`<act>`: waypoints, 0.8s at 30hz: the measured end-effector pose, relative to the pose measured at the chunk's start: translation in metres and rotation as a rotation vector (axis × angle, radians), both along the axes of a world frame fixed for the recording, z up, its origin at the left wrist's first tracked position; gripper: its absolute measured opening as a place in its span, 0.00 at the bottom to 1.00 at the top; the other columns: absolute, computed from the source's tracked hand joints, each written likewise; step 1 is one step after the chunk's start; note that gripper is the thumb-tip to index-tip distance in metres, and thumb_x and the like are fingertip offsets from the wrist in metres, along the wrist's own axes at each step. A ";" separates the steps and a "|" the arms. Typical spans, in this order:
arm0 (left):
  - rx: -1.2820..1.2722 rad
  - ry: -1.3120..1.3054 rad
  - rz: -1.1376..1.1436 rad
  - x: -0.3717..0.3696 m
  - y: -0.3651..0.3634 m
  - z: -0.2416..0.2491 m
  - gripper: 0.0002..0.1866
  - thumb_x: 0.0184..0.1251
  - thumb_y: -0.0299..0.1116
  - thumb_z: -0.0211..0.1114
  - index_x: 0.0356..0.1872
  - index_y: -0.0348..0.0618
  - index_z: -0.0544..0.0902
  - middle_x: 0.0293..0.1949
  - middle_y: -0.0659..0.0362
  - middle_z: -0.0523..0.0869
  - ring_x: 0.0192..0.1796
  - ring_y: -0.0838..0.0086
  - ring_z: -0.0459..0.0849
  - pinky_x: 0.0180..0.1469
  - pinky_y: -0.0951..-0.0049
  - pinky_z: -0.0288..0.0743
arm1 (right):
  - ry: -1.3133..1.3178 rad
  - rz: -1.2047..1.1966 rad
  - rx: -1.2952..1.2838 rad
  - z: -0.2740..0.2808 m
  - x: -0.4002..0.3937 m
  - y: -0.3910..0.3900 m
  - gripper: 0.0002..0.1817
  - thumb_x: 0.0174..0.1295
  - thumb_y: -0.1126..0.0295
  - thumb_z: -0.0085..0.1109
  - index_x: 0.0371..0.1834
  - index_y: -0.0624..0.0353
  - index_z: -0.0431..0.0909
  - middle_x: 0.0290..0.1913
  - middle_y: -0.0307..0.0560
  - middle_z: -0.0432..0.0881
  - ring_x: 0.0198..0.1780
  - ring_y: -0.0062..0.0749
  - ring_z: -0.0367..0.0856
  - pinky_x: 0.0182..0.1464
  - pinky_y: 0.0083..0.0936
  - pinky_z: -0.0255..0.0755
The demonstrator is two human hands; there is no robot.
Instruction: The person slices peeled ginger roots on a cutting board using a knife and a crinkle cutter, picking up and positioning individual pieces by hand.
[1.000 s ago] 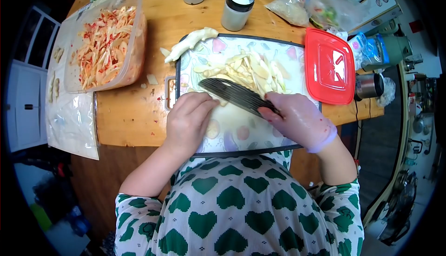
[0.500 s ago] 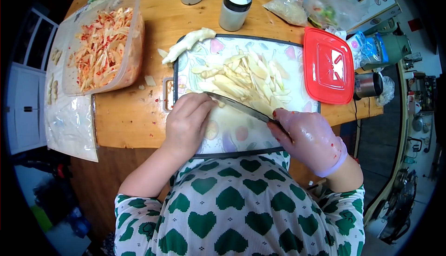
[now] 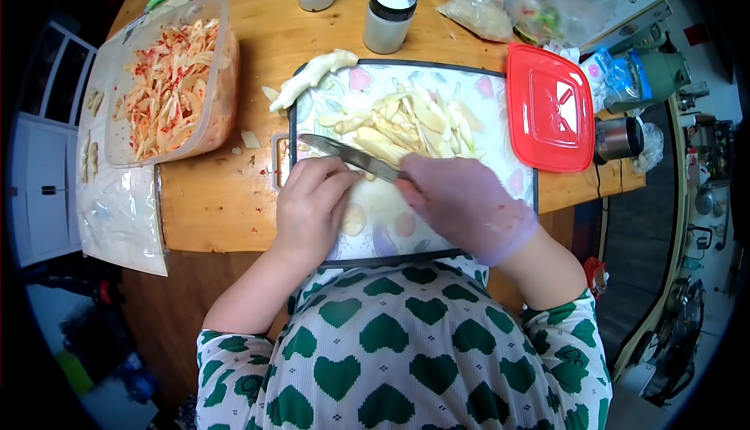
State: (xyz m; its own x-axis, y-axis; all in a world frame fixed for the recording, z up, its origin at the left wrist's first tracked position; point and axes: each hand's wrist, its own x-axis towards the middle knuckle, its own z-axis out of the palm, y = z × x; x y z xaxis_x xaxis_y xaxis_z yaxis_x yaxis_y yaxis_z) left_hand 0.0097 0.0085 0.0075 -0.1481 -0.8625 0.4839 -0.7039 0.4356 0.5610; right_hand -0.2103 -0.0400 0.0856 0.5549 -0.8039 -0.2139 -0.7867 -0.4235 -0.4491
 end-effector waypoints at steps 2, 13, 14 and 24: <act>0.013 0.019 0.002 0.001 0.002 -0.002 0.12 0.56 0.17 0.76 0.41 0.39 0.92 0.45 0.53 0.91 0.48 0.56 0.89 0.52 0.61 0.84 | 0.096 -0.047 0.068 0.014 -0.018 -0.001 0.13 0.80 0.59 0.60 0.43 0.59 0.79 0.33 0.59 0.87 0.37 0.60 0.88 0.39 0.50 0.80; -0.006 -0.001 0.003 0.002 0.004 -0.003 0.13 0.56 0.17 0.77 0.43 0.38 0.92 0.46 0.52 0.91 0.49 0.55 0.89 0.53 0.60 0.84 | 0.048 -0.012 -0.003 0.033 -0.026 0.020 0.13 0.80 0.60 0.59 0.42 0.58 0.78 0.30 0.59 0.86 0.35 0.63 0.87 0.38 0.52 0.81; -0.009 -0.005 0.001 0.002 0.004 -0.003 0.13 0.56 0.18 0.77 0.43 0.38 0.91 0.46 0.52 0.91 0.50 0.55 0.89 0.53 0.60 0.84 | 0.060 -0.013 0.003 0.035 -0.026 0.020 0.12 0.80 0.60 0.59 0.42 0.57 0.78 0.29 0.59 0.86 0.35 0.62 0.88 0.38 0.52 0.82; -0.007 0.014 -0.008 0.003 0.003 -0.005 0.12 0.56 0.18 0.77 0.42 0.38 0.91 0.46 0.52 0.91 0.50 0.55 0.90 0.54 0.60 0.85 | 0.144 -0.004 0.051 0.039 -0.020 0.015 0.12 0.80 0.60 0.57 0.43 0.57 0.79 0.29 0.59 0.87 0.35 0.63 0.88 0.39 0.54 0.82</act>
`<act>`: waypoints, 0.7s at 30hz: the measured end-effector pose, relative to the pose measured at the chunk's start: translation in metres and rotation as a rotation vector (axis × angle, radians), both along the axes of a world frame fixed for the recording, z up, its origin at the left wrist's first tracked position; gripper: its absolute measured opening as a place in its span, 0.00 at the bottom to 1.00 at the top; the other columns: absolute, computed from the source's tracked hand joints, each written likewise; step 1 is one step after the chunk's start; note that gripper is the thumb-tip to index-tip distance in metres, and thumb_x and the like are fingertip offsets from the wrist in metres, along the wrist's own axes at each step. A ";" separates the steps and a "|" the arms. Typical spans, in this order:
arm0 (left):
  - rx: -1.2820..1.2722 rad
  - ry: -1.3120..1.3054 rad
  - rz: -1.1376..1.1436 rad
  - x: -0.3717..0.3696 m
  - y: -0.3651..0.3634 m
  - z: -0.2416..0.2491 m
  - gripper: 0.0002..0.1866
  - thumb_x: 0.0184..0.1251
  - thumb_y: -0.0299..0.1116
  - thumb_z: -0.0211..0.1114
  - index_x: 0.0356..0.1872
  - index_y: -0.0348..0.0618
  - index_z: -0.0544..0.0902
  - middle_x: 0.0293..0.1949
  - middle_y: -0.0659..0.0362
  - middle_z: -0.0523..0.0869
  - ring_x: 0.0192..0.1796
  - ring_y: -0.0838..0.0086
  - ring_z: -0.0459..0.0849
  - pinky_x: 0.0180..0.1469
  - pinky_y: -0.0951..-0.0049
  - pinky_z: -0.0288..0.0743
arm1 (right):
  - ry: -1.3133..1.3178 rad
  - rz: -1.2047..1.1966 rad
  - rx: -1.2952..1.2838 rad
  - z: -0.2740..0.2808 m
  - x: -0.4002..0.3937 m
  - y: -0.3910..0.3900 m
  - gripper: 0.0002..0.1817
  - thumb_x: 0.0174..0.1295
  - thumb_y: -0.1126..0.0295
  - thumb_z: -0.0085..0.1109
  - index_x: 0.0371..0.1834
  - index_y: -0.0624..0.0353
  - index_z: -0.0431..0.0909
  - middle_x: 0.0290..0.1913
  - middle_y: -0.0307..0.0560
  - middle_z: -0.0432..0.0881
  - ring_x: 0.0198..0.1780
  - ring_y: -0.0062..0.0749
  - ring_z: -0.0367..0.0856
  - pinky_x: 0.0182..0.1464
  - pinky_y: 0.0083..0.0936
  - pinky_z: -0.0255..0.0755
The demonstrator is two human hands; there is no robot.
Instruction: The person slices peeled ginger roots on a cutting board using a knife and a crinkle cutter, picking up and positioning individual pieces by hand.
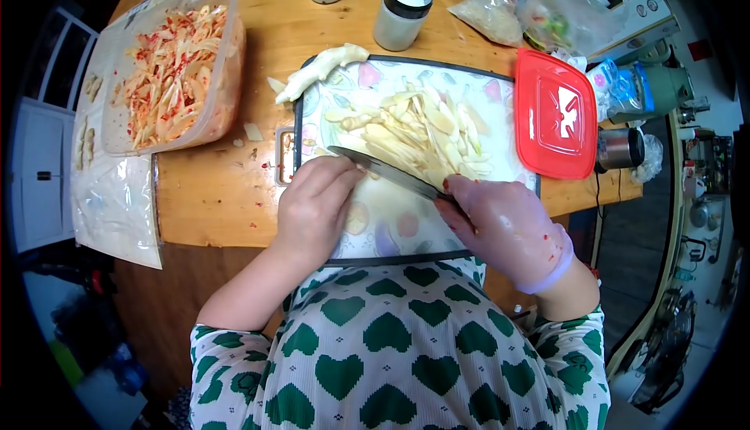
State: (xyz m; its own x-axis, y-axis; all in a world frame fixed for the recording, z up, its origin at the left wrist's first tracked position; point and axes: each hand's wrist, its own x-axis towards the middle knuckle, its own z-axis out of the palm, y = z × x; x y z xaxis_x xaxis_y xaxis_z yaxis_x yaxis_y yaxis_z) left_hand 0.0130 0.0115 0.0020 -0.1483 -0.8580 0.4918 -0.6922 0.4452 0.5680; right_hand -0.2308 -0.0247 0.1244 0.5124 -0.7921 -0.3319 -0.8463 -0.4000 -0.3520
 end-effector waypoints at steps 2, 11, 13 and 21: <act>0.001 -0.005 0.007 0.000 0.000 0.002 0.12 0.56 0.18 0.77 0.42 0.37 0.91 0.46 0.52 0.91 0.50 0.55 0.90 0.54 0.60 0.85 | -0.026 0.010 -0.001 -0.005 0.011 -0.009 0.11 0.81 0.61 0.57 0.44 0.57 0.79 0.31 0.59 0.87 0.36 0.63 0.89 0.40 0.54 0.82; 0.029 0.014 0.000 0.000 0.000 0.002 0.12 0.56 0.17 0.76 0.42 0.38 0.91 0.46 0.52 0.89 0.50 0.54 0.88 0.54 0.60 0.83 | -0.154 0.016 -0.091 -0.043 0.027 -0.020 0.14 0.80 0.58 0.60 0.42 0.57 0.77 0.30 0.59 0.85 0.35 0.58 0.87 0.39 0.49 0.79; 0.046 0.031 0.002 0.001 0.001 0.002 0.12 0.56 0.17 0.76 0.42 0.38 0.91 0.46 0.52 0.89 0.50 0.55 0.87 0.54 0.60 0.82 | -0.120 -0.045 -0.001 -0.037 0.012 -0.022 0.14 0.80 0.58 0.60 0.43 0.58 0.79 0.32 0.59 0.86 0.37 0.59 0.88 0.40 0.49 0.80; 0.019 -0.013 0.020 0.001 0.003 0.003 0.12 0.55 0.18 0.77 0.41 0.39 0.92 0.44 0.54 0.91 0.49 0.56 0.90 0.52 0.61 0.84 | -0.113 -0.095 0.023 -0.011 -0.011 -0.002 0.14 0.80 0.58 0.59 0.43 0.58 0.79 0.33 0.61 0.87 0.39 0.64 0.88 0.42 0.53 0.81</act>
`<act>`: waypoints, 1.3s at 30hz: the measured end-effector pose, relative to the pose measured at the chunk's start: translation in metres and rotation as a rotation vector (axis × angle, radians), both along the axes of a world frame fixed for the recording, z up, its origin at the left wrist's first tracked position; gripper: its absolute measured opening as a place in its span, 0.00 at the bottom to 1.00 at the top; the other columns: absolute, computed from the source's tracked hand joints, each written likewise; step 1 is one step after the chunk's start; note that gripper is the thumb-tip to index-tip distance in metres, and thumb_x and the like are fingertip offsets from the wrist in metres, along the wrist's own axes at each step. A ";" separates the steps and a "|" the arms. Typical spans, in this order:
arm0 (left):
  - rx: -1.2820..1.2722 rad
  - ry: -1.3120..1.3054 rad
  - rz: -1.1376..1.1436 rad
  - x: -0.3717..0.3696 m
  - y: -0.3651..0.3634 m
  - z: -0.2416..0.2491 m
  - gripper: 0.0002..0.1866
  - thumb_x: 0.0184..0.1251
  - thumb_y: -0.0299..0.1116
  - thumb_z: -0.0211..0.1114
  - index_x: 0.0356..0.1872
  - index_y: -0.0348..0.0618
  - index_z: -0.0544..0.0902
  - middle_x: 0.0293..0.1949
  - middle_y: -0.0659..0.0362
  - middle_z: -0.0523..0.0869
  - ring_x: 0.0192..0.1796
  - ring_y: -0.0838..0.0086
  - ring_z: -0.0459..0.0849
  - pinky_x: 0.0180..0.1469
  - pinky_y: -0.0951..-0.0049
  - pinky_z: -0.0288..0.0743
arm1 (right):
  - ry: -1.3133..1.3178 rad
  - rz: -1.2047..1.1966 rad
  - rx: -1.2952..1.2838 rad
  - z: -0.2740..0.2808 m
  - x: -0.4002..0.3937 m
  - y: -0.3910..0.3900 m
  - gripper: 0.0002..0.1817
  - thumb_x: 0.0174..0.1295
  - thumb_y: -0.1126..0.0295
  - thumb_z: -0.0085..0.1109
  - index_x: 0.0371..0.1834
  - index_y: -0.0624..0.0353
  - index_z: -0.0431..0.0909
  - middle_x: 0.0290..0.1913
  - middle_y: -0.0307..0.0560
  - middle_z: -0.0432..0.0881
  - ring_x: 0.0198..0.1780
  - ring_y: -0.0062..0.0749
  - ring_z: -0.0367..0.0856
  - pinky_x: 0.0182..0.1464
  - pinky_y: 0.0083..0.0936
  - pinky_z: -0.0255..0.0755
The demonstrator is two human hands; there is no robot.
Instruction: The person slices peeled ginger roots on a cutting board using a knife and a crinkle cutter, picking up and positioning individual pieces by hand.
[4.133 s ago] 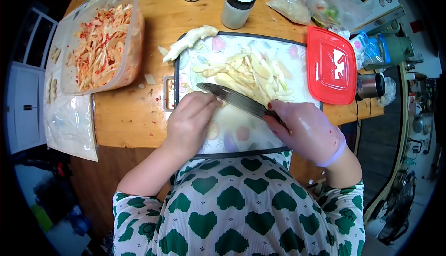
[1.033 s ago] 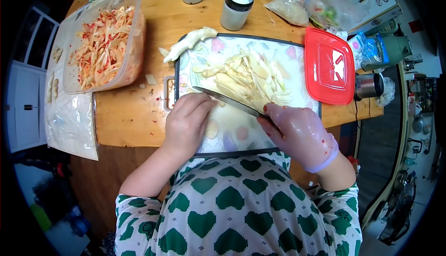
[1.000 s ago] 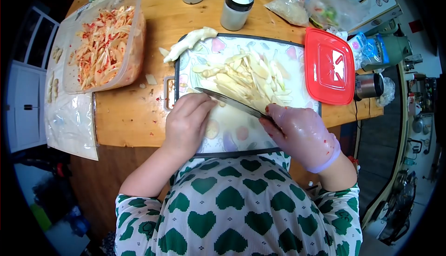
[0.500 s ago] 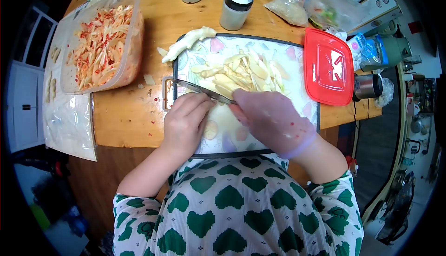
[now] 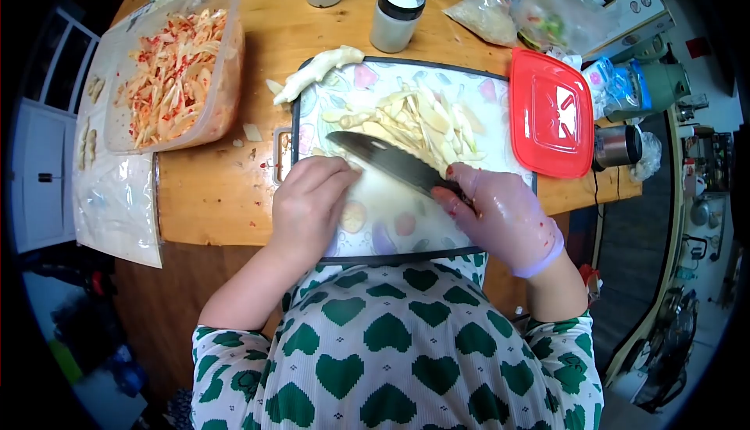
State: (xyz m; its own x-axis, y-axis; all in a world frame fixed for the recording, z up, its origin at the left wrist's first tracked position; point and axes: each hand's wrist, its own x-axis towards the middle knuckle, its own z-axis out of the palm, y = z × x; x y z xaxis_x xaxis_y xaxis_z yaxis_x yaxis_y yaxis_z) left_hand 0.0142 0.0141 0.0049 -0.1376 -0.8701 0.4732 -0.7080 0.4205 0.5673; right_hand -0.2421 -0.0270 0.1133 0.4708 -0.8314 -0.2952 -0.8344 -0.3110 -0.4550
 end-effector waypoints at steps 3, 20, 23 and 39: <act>0.011 -0.007 0.011 0.000 0.001 0.001 0.12 0.56 0.18 0.77 0.41 0.39 0.93 0.44 0.54 0.92 0.50 0.57 0.90 0.53 0.61 0.85 | 0.012 0.048 -0.075 0.003 0.007 0.009 0.13 0.80 0.59 0.59 0.43 0.57 0.79 0.31 0.60 0.86 0.36 0.64 0.87 0.39 0.53 0.81; 0.060 0.048 0.010 0.005 -0.002 0.000 0.11 0.58 0.19 0.77 0.42 0.41 0.93 0.45 0.54 0.92 0.49 0.56 0.91 0.53 0.61 0.85 | 0.022 0.060 -0.017 -0.021 0.053 -0.014 0.15 0.81 0.57 0.58 0.43 0.58 0.79 0.34 0.61 0.87 0.40 0.64 0.88 0.42 0.52 0.80; 0.099 0.066 0.014 0.006 -0.001 0.002 0.11 0.58 0.19 0.77 0.41 0.43 0.94 0.45 0.54 0.92 0.49 0.57 0.91 0.52 0.62 0.84 | 0.104 0.045 0.092 -0.008 0.031 -0.022 0.15 0.81 0.57 0.56 0.47 0.58 0.81 0.35 0.60 0.88 0.41 0.64 0.89 0.44 0.53 0.81; 0.047 0.042 0.051 0.004 0.002 -0.003 0.09 0.59 0.20 0.79 0.39 0.41 0.94 0.44 0.55 0.94 0.47 0.60 0.92 0.51 0.64 0.86 | 0.089 0.055 -0.046 0.019 0.012 0.016 0.12 0.81 0.61 0.58 0.42 0.58 0.79 0.30 0.59 0.86 0.35 0.63 0.87 0.38 0.52 0.81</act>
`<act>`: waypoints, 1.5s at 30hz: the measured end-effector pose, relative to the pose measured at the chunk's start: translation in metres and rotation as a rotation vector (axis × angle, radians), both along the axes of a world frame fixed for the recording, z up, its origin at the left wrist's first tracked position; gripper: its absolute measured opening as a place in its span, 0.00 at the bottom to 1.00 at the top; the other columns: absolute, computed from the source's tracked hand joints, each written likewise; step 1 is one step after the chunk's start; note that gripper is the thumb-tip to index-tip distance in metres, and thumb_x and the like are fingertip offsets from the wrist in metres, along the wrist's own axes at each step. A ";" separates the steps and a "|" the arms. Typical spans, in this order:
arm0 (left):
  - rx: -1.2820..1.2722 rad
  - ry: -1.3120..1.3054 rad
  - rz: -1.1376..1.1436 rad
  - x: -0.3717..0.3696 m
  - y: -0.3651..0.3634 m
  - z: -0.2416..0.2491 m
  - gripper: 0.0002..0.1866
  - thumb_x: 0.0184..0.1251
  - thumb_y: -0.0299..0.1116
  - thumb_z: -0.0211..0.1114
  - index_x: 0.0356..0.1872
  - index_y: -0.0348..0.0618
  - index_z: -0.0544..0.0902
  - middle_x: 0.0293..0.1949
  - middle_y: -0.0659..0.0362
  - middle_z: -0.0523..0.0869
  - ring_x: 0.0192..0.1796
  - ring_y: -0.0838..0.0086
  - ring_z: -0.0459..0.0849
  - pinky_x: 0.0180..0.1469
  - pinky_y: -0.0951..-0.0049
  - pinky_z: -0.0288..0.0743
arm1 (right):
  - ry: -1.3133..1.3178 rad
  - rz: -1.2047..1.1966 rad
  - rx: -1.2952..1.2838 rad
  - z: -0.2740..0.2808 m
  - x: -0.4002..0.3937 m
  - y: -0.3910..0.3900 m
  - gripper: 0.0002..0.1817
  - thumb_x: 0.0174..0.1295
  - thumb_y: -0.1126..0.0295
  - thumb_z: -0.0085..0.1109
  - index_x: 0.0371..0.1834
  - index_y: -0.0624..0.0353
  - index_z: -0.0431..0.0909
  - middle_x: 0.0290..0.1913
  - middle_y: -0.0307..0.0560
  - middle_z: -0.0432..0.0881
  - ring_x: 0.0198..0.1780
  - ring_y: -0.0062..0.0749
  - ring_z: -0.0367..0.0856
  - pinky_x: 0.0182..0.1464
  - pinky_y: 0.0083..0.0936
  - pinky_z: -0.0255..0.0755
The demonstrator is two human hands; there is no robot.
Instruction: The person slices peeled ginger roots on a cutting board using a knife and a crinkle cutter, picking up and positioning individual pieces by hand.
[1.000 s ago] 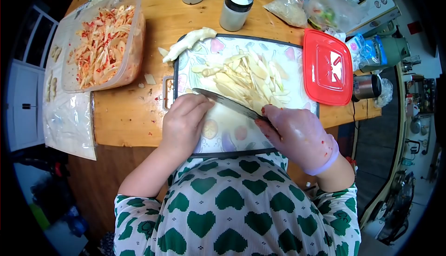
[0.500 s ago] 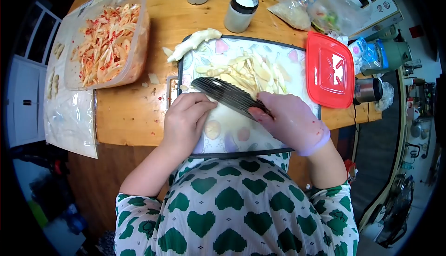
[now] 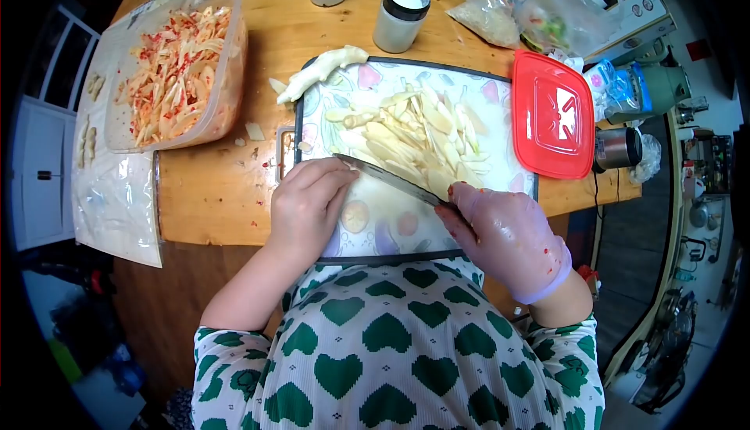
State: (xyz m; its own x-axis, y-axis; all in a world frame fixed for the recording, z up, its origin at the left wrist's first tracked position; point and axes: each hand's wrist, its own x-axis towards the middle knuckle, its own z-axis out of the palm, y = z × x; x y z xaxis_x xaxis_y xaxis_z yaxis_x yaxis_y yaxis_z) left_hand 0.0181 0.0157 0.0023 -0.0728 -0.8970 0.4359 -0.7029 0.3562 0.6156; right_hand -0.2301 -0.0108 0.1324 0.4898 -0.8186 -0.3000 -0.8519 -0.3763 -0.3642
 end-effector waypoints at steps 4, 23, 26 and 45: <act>0.007 -0.003 0.011 0.000 0.000 -0.001 0.09 0.59 0.20 0.79 0.40 0.41 0.94 0.45 0.55 0.94 0.47 0.59 0.92 0.51 0.64 0.86 | -0.054 -0.007 0.001 -0.021 0.011 -0.006 0.13 0.81 0.60 0.56 0.43 0.58 0.79 0.31 0.60 0.87 0.36 0.64 0.88 0.40 0.52 0.81; 0.005 0.033 -0.011 0.003 0.002 -0.001 0.09 0.59 0.19 0.77 0.40 0.41 0.93 0.45 0.55 0.93 0.45 0.60 0.92 0.49 0.64 0.86 | -0.029 0.004 -0.049 -0.003 0.004 0.003 0.11 0.79 0.62 0.61 0.40 0.57 0.80 0.27 0.57 0.85 0.32 0.58 0.88 0.36 0.48 0.82; 0.010 0.032 -0.002 0.003 0.002 0.001 0.08 0.59 0.19 0.77 0.40 0.41 0.93 0.45 0.55 0.93 0.45 0.60 0.92 0.49 0.64 0.86 | -0.004 0.008 -0.058 -0.001 0.004 0.005 0.10 0.78 0.63 0.62 0.40 0.57 0.80 0.27 0.56 0.85 0.31 0.58 0.88 0.35 0.48 0.81; 0.016 0.061 0.027 0.001 0.003 -0.003 0.08 0.59 0.18 0.78 0.39 0.39 0.93 0.43 0.54 0.94 0.45 0.61 0.94 0.49 0.66 0.87 | -0.080 -0.025 -0.001 -0.017 0.014 -0.005 0.14 0.81 0.58 0.57 0.42 0.57 0.79 0.29 0.58 0.86 0.35 0.62 0.88 0.38 0.51 0.82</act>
State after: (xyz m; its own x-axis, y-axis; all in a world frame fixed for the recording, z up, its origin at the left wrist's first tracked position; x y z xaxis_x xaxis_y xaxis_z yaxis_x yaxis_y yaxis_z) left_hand 0.0194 0.0187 -0.0010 -0.0227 -0.9053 0.4242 -0.6732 0.3275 0.6630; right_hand -0.2156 -0.0163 0.1159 0.4914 -0.8312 -0.2600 -0.8293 -0.3555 -0.4312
